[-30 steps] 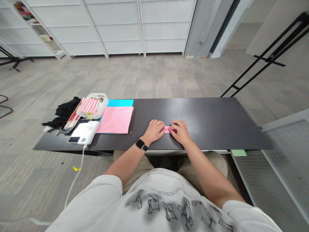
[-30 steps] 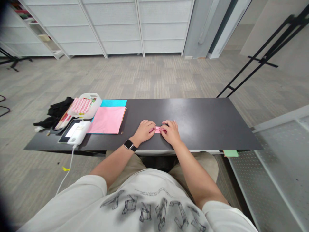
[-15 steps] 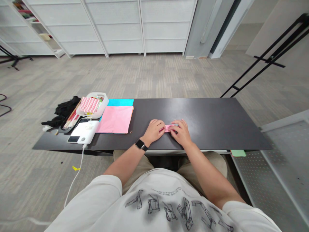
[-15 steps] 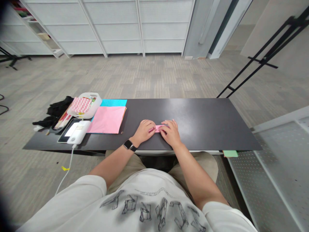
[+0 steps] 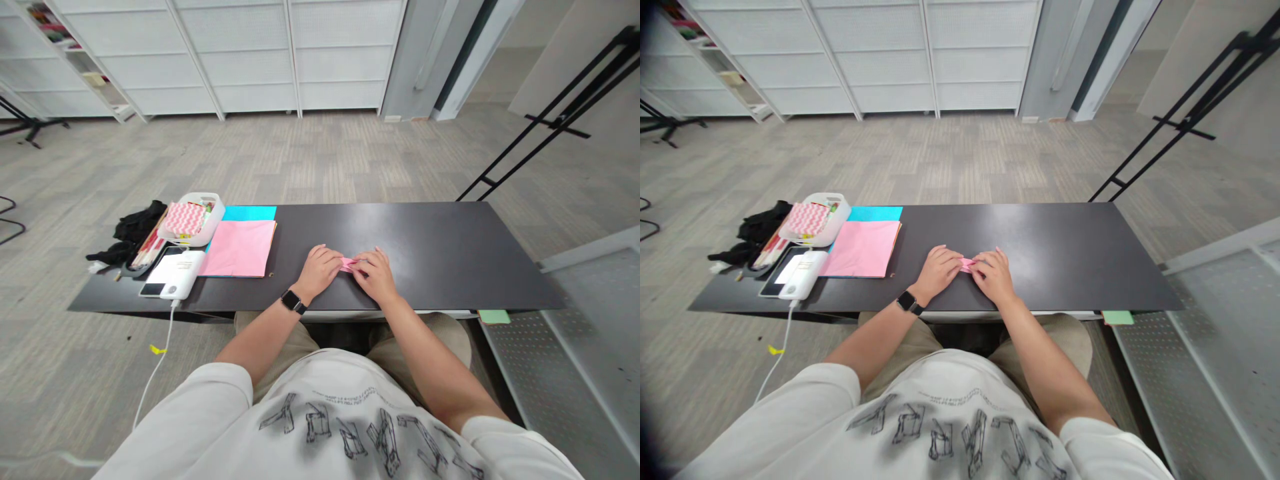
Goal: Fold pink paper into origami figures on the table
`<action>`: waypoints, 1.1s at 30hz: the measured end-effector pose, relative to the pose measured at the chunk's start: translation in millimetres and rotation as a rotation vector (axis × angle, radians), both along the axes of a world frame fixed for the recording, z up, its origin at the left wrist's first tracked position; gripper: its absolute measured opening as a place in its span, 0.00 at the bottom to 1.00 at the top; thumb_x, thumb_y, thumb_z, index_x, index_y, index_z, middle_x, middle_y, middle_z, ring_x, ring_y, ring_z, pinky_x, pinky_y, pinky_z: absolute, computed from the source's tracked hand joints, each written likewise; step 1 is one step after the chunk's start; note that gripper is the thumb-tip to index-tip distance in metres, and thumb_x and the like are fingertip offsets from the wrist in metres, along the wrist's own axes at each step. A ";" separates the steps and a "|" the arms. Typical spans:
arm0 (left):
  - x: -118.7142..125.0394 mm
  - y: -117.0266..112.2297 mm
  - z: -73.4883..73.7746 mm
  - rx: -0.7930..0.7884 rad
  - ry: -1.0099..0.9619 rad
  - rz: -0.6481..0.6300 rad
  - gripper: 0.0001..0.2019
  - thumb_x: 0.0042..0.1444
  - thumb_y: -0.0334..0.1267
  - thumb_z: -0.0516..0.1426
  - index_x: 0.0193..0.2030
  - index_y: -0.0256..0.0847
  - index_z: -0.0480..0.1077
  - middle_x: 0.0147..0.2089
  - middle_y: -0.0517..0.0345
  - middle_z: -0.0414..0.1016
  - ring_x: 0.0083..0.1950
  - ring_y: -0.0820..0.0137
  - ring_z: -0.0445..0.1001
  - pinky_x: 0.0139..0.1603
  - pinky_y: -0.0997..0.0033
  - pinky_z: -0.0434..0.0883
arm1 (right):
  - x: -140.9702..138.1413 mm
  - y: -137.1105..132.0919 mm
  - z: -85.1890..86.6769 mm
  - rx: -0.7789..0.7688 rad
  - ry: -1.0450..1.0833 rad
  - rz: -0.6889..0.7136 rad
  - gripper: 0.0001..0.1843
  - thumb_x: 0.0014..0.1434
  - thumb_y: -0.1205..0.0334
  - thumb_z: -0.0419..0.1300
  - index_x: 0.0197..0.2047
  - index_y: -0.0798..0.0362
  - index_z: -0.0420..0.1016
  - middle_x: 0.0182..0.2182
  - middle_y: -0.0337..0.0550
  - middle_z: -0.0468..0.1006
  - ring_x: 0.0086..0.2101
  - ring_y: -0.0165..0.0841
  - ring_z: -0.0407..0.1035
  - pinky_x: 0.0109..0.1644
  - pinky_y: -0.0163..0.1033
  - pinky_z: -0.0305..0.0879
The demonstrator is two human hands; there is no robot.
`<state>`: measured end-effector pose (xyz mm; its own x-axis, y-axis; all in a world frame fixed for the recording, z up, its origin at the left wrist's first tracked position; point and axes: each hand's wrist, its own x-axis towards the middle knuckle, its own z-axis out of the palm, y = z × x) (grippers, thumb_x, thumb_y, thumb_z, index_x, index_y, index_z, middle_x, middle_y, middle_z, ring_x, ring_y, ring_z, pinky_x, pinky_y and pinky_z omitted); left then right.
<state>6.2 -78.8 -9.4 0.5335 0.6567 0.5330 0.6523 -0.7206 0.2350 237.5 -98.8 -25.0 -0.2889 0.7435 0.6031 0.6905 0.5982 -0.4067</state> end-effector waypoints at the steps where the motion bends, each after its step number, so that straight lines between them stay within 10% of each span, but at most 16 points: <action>1: 0.3 0.1 -0.3 0.002 -0.004 -0.001 0.10 0.74 0.36 0.57 0.45 0.47 0.81 0.53 0.57 0.85 0.54 0.64 0.78 0.72 0.49 0.67 | 0.1 0.3 -0.4 0.011 -0.005 0.005 0.08 0.71 0.60 0.64 0.39 0.42 0.84 0.47 0.40 0.87 0.52 0.41 0.76 0.75 0.61 0.55; 25: 2.8 4.0 -8.5 -0.087 -0.003 -0.009 0.08 0.73 0.35 0.57 0.43 0.45 0.79 0.50 0.57 0.83 0.53 0.65 0.78 0.73 0.50 0.66 | 0.5 4.8 -3.3 -0.069 -0.020 0.061 0.08 0.70 0.63 0.63 0.43 0.43 0.85 0.46 0.42 0.86 0.48 0.41 0.76 0.69 0.58 0.63; 33: 4.8 1.5 -7.9 -0.095 0.005 0.003 0.06 0.71 0.35 0.59 0.45 0.43 0.78 0.50 0.52 0.81 0.51 0.62 0.76 0.58 0.55 0.71 | -1.1 0.3 3.2 0.009 -0.014 0.056 0.08 0.71 0.64 0.63 0.42 0.43 0.84 0.44 0.41 0.85 0.47 0.39 0.75 0.67 0.55 0.66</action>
